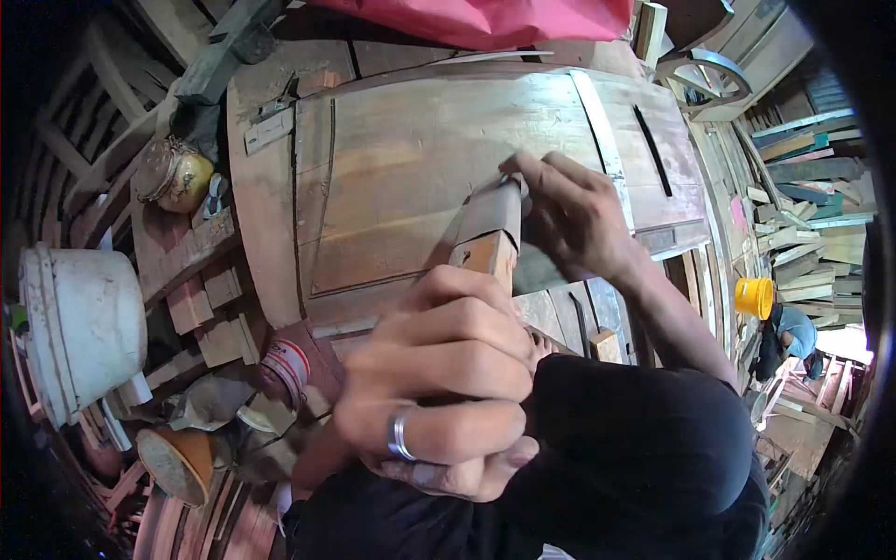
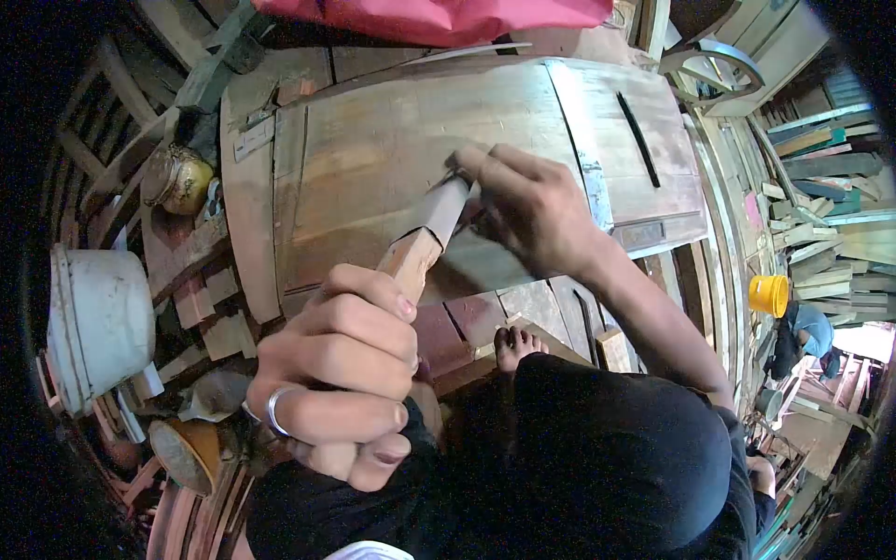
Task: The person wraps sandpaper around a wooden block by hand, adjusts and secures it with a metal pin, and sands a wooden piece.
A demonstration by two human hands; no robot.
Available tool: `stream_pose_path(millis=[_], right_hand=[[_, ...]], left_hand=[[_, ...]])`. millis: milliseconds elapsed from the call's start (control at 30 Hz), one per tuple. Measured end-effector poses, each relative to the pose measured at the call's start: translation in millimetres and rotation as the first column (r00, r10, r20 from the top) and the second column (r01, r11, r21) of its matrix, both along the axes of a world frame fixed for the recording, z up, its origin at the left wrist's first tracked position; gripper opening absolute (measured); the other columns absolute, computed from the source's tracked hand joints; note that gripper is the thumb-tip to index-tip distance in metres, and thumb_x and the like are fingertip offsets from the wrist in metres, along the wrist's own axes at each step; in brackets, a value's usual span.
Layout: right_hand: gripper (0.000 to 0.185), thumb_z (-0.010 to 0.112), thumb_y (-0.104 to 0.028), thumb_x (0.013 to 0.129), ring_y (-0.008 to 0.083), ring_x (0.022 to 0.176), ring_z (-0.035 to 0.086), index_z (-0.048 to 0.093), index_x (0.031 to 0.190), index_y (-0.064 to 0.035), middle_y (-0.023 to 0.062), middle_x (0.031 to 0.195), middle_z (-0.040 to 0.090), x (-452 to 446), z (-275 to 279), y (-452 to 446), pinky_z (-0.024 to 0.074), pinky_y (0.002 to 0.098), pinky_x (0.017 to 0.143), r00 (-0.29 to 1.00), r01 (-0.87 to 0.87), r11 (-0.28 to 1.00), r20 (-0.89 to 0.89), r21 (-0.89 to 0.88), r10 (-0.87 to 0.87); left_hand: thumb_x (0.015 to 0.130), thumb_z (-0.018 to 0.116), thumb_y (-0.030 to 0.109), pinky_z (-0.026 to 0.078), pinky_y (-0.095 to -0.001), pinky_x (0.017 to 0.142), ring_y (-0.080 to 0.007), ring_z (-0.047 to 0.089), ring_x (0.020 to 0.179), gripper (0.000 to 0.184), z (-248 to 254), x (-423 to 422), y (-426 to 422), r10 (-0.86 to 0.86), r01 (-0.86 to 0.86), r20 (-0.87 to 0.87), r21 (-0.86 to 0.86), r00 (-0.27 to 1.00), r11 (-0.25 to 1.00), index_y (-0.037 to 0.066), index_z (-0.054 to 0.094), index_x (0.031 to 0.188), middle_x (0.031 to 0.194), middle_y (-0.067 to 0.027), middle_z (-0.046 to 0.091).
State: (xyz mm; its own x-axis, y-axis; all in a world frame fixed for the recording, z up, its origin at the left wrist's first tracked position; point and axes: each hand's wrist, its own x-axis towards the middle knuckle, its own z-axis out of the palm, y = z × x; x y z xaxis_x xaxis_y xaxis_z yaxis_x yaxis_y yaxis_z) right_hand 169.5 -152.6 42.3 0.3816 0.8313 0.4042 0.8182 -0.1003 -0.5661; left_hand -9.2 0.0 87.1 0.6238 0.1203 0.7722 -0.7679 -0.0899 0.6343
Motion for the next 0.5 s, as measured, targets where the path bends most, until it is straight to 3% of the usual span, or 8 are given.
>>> stream_pose_path(millis=[67, 133, 200, 333, 400, 467, 500], right_hand=[[0.049, 0.065, 0.010, 0.082, 0.0268, 0.064, 0.057, 0.064, 0.129, -0.0013, 0.0118, 0.079, 0.056, 0.8, 0.4, 1.4, 0.0456, 0.0375, 0.057, 0.998, 0.013, 1.000, -0.062, -0.022, -0.015], [0.048, 0.072, 0.000, 0.082, 0.0241, 0.070, 0.066, 0.065, 0.129, -0.0063, 0.0102, 0.088, 0.063, -16.1, 14.7, -5.0, 0.0570, 0.0390, 0.063, 0.989, -0.057, 0.998, 0.134, -0.032, 0.061], [0.051, 0.075, -0.002, 0.081, 0.0243, 0.068, 0.065, 0.065, 0.130, -0.0065, 0.0095, 0.086, 0.063, -19.9, 21.2, -4.0, 0.0569, 0.0384, 0.062, 0.983, -0.115, 0.993, 0.140, -0.033, 0.118], [0.055, 0.082, -0.009, 0.077, 0.0238, 0.068, 0.064, 0.065, 0.128, -0.0052, 0.0094, 0.082, 0.062, 0.9, 7.9, -1.2, 0.0555, 0.0367, 0.061, 0.999, -0.033, 0.999, -0.008, -0.040, 0.033], [0.055, 0.069, 0.007, 0.079, 0.0214, 0.061, 0.055, 0.062, 0.133, 0.0013, 0.0092, 0.076, 0.053, -6.2, 12.7, -2.3, 0.0430, 0.0356, 0.054, 0.998, -0.042, 0.998, 0.037, -0.044, 0.043], [0.052, 0.067, 0.012, 0.079, 0.0217, 0.062, 0.057, 0.065, 0.130, 0.0012, 0.0089, 0.075, 0.054, -20.0, 15.5, -1.4, 0.0465, 0.0358, 0.055, 0.979, -0.104, 0.994, 0.178, 0.046, 0.094], [0.053, 0.066, 0.013, 0.078, 0.0226, 0.063, 0.058, 0.065, 0.129, 0.0005, 0.0096, 0.076, 0.055, -18.9, 13.4, -2.0, 0.0475, 0.0356, 0.057, 0.983, -0.106, 0.993, 0.156, 0.049, 0.097]], left_hand=[[0.059, 0.077, 0.004, 0.052, -0.0429, 0.072, -0.0271, 0.064, 0.072, 0.028, -0.7, 0.6, 6.7, -0.001, 0.001, 0.024, 0.000, 1.000, 1.000, 0.005, 0.062, 0.082, 0.082, -0.0079, 0.064], [0.077, 0.077, 0.013, 0.050, -0.0487, 0.079, -0.0240, 0.062, 0.071, 0.018, -2.2, -6.0, 9.2, 0.004, -0.003, -0.033, 0.025, 0.999, 1.000, 0.007, 0.064, 0.088, 0.080, -0.0065, 0.065], [0.077, 0.077, 0.014, 0.050, -0.0487, 0.079, -0.0243, 0.062, 0.072, 0.018, -3.8, -5.9, 5.0, 0.002, -0.002, -0.035, 0.016, 0.999, 1.000, 0.008, 0.064, 0.088, 0.080, -0.0063, 0.065], [0.079, 0.077, 0.016, 0.049, -0.0478, 0.079, -0.0241, 0.062, 0.072, 0.017, -3.1, -2.6, 4.5, 0.022, -0.022, -0.007, -0.013, 1.000, 1.000, 0.009, 0.064, 0.087, 0.080, -0.0059, 0.065], [0.079, 0.078, 0.016, 0.049, -0.0478, 0.079, -0.0244, 0.063, 0.072, 0.017, -4.1, -6.3, 6.5, 0.030, -0.032, -0.033, -0.054, 0.999, 0.998, 0.008, 0.065, 0.087, 0.079, -0.0060, 0.065], [0.080, 0.078, 0.017, 0.050, -0.0483, 0.080, -0.0245, 0.063, 0.072, 0.017, -3.2, -6.7, 11.3, 0.000, 0.000, -0.062, 0.000, 0.998, 1.000, 0.008, 0.064, 0.086, 0.079, -0.0056, 0.065], [0.080, 0.078, 0.017, 0.050, -0.0485, 0.080, -0.0244, 0.063, 0.072, 0.017, -5.4, -6.4, 7.8, 0.006, -0.006, -0.041, 0.008, 0.999, 1.000, 0.009, 0.064, 0.086, 0.079, -0.0053, 0.065]])
